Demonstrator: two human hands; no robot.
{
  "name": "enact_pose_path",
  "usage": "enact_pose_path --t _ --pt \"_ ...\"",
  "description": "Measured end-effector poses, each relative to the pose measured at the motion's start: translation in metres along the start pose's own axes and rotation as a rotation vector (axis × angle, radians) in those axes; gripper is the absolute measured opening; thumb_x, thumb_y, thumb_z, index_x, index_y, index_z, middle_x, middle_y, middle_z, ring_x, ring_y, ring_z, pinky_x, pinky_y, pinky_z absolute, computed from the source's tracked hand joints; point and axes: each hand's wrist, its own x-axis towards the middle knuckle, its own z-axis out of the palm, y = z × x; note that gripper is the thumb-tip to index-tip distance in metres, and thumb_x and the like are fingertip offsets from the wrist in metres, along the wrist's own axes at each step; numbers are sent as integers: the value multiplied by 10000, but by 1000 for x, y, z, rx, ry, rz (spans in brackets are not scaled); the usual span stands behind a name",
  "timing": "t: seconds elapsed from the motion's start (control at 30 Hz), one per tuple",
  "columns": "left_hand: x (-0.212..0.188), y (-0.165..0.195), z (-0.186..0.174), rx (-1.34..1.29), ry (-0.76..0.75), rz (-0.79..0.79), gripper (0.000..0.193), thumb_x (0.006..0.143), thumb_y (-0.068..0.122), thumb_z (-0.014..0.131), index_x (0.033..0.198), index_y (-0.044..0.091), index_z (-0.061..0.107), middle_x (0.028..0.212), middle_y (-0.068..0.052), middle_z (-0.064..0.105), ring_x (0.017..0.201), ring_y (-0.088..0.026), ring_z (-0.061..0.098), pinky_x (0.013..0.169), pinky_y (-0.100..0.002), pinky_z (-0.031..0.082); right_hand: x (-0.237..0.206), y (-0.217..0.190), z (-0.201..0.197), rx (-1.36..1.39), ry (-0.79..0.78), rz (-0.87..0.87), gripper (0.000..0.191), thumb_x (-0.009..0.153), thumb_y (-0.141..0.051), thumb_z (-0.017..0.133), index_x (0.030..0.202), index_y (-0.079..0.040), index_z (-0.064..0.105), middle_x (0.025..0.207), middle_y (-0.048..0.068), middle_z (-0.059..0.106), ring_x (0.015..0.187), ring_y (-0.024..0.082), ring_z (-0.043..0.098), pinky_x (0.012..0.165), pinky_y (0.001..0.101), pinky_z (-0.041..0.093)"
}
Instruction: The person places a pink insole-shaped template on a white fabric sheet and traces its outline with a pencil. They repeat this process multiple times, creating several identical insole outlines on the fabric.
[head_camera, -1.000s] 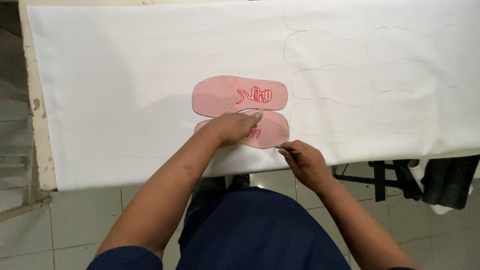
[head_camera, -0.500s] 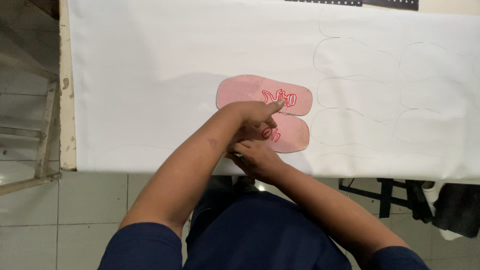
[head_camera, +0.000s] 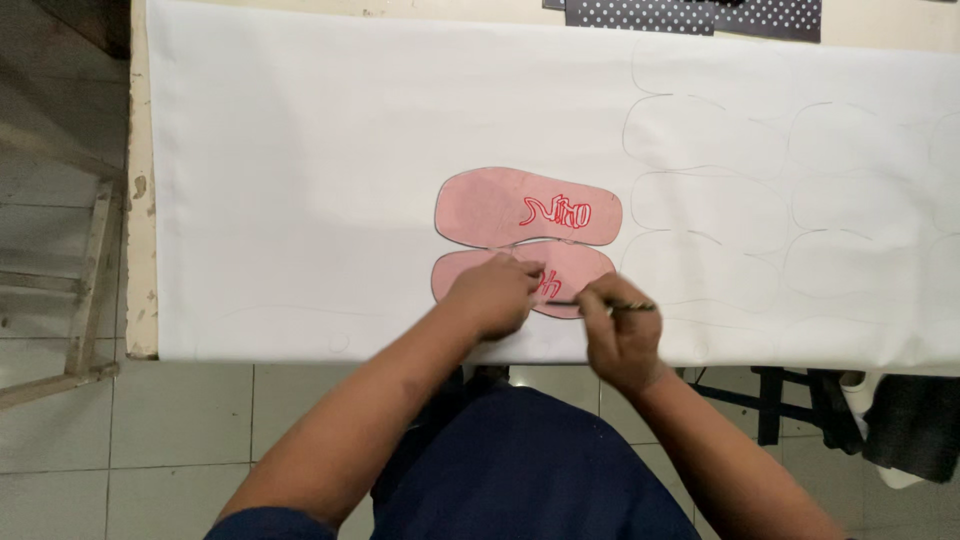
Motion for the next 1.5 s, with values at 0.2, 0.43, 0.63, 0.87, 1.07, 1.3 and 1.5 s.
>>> enact_pose_path --t 0.2,0.43,0.63,0.87,1.07,1.3,1.5 --pt "-24 15 42 143 299 38 511 889 125 579 1384 8 532 1598 -20 393 1389 -249 438 1010 -413 492 37 48 11 127 -82 357 209 1041 -164 630 1100 31 677 934 110 739 861 138 711 775 271 590" --pt "-26 19 39 67 228 -73 531 988 121 523 1513 58 478 1555 -68 443 1325 -264 502 980 -413 531 51 50 24 101 -107 443 239 1031 -208 614 1076 17 684 890 91 743 812 146 729 730 282 589" --pt "-31 23 33 121 288 30 588 865 158 643 1414 4 497 1576 -27 417 1387 -252 443 956 -409 521 60 47 3 -297 -68 335 203 1041 -212 635 1031 -17 692 833 108 748 746 175 733 668 315 579" --pt "-35 29 35 -37 155 -132 629 941 174 596 1550 109 452 1526 -56 465 1371 -233 490 1030 -384 514 42 35 16 -115 -132 55 154 1002 -147 671 1055 -3 672 919 110 738 763 184 708 676 306 560" --pt "-49 25 57 59 415 126 590 843 66 566 1431 47 521 1561 -55 450 1424 -260 413 1030 -379 456 13 42 -21 -20 30 407 210 1055 -187 598 1059 12 664 874 125 718 756 168 680 677 283 549" --pt "-72 37 99 156 655 218 546 847 3 535 1387 45 596 1539 -80 511 1465 -272 414 1174 -363 378 -56 48 -83 -206 -11 809 373 968 -220 559 1249 11 641 890 85 740 684 202 737 597 280 521" --pt "-81 60 120 295 750 281 528 807 -10 563 1333 -31 605 1459 -161 564 1423 -313 458 1210 -385 351 -84 34 -89 46 67 952 450 909 -299 688 1235 8 657 827 82 698 635 128 658 488 293 439"
